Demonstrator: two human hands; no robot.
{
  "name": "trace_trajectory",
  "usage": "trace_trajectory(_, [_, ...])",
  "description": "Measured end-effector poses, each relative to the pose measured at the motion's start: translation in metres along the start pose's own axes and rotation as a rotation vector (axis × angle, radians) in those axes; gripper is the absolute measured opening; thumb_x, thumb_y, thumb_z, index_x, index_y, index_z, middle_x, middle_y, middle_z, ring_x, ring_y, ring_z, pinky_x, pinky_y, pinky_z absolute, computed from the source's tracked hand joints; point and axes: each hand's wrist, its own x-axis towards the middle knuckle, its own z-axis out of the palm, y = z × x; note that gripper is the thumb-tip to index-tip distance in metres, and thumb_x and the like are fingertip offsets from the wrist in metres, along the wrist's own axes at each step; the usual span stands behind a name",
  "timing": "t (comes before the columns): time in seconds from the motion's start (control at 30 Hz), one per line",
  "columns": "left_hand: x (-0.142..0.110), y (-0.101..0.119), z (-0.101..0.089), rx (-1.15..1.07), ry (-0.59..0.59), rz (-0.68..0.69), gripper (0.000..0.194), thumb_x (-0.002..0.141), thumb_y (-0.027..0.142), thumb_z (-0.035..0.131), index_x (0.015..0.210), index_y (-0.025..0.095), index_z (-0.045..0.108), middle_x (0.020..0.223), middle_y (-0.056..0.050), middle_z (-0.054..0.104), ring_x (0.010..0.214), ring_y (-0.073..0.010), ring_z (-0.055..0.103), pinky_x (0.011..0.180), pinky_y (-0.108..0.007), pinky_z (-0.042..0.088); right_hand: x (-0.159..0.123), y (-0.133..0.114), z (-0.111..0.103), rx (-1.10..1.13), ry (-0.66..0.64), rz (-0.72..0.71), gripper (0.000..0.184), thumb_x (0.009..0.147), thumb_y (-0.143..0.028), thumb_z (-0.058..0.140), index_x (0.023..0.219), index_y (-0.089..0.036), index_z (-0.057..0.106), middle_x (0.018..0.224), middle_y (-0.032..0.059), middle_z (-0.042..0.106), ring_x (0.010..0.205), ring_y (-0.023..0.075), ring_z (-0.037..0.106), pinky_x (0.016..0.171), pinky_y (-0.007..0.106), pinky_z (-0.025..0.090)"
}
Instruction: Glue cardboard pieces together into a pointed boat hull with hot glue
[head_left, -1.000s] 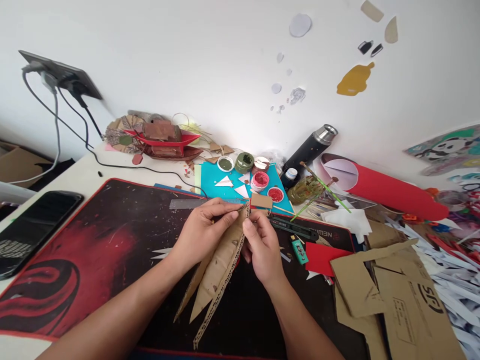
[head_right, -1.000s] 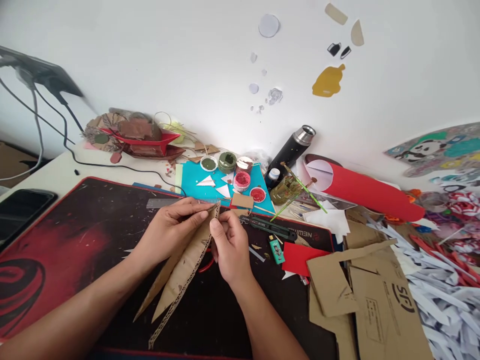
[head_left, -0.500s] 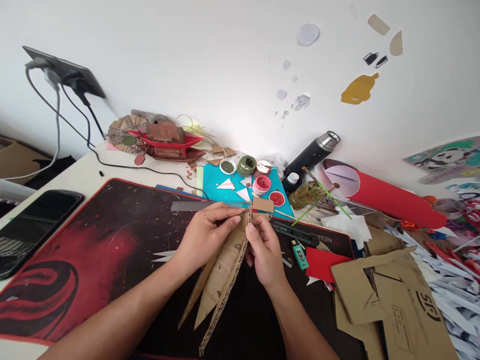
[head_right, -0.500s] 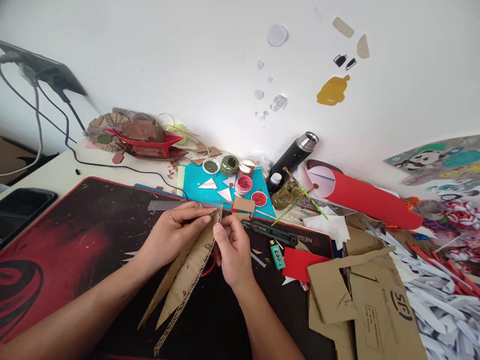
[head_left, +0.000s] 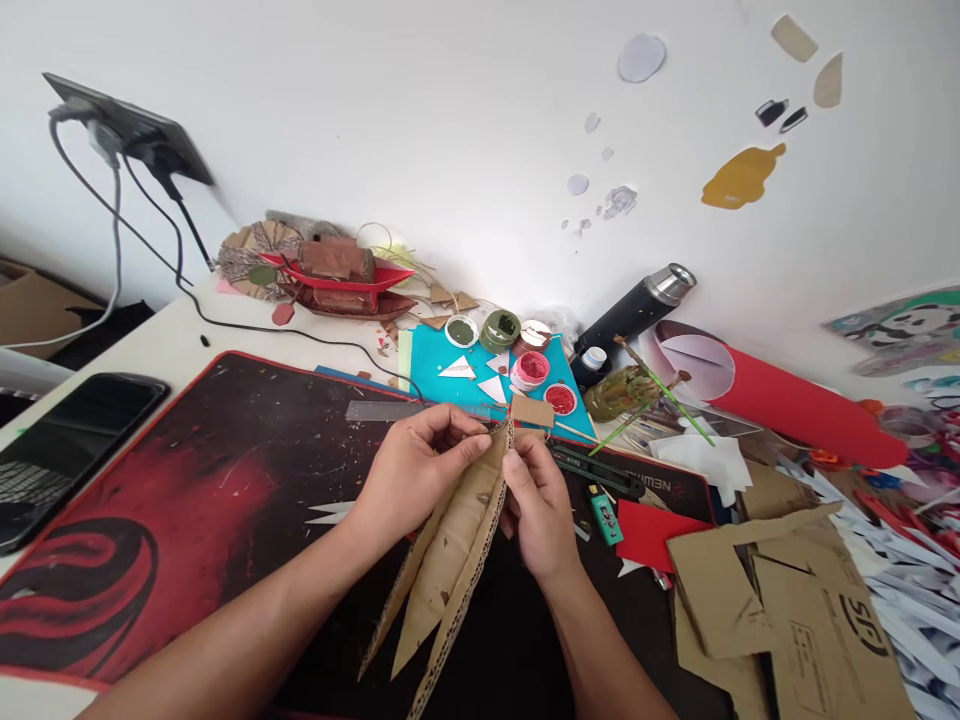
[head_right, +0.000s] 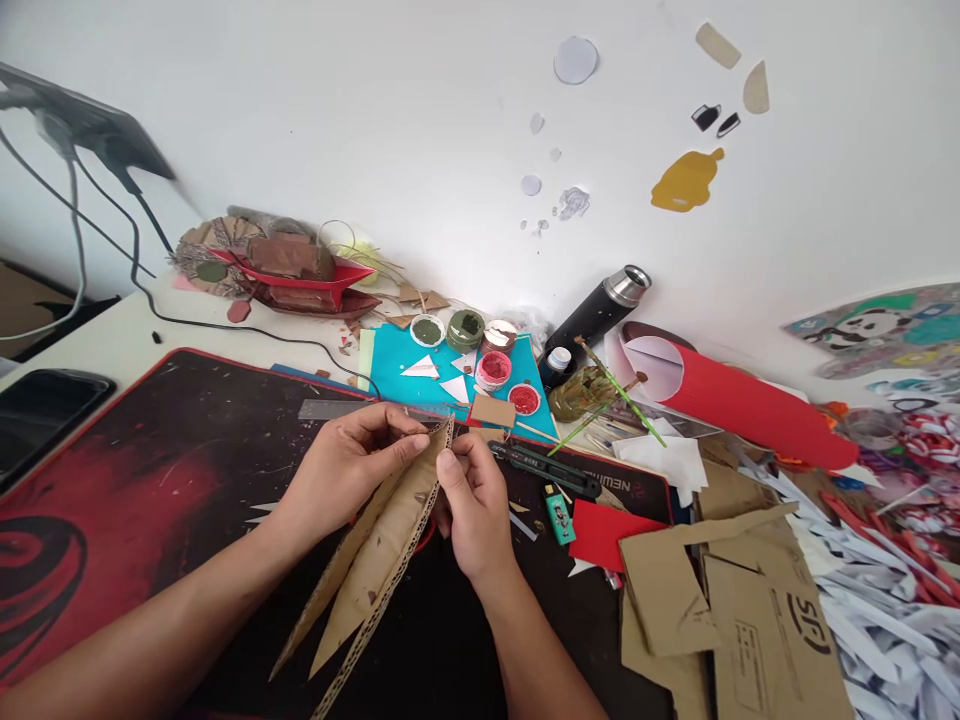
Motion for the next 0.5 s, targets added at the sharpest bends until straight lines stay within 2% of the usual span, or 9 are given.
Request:
trace_trajectory(0.23, [0.0017, -0.0022, -0.0036, 0.078, -0.041, 0.032, 0.015, 0.090, 0.032, 0.076, 0.096, 0.024, 0.087, 0.105, -0.005, 0.087, 0.101, -0.0239, 0.080, 0.096, -0.038, 0.062, -0.0001, 0.0000, -0.0003, -0.010, -0.002, 0.005, 0.048, 0.095, -0.069, 0.075, 0.091, -0.025, 0.055, 0.060, -0.0123, 0.041, 0.039, 0.0060, 0.033, 0.034, 0.017, 0.032])
trace_trajectory(0.5, [0.0012, -0.0045, -0.0037, 0.064, -0.048, 0.088, 0.014, 0.093, 0.030, 0.076, 0.100, 0.026, 0.089, 0.106, -0.005, 0.087, 0.102, -0.0246, 0.079, 0.097, -0.039, 0.062, 0.0001, 0.0001, -0.0012, -0.007, 0.006, 0.010, 0.048, 0.095, -0.068, 0.075, 0.092, -0.025, 0.056, 0.060, -0.0125, 0.041, 0.040, 0.0060, 0.033, 0.035, 0.016, 0.032])
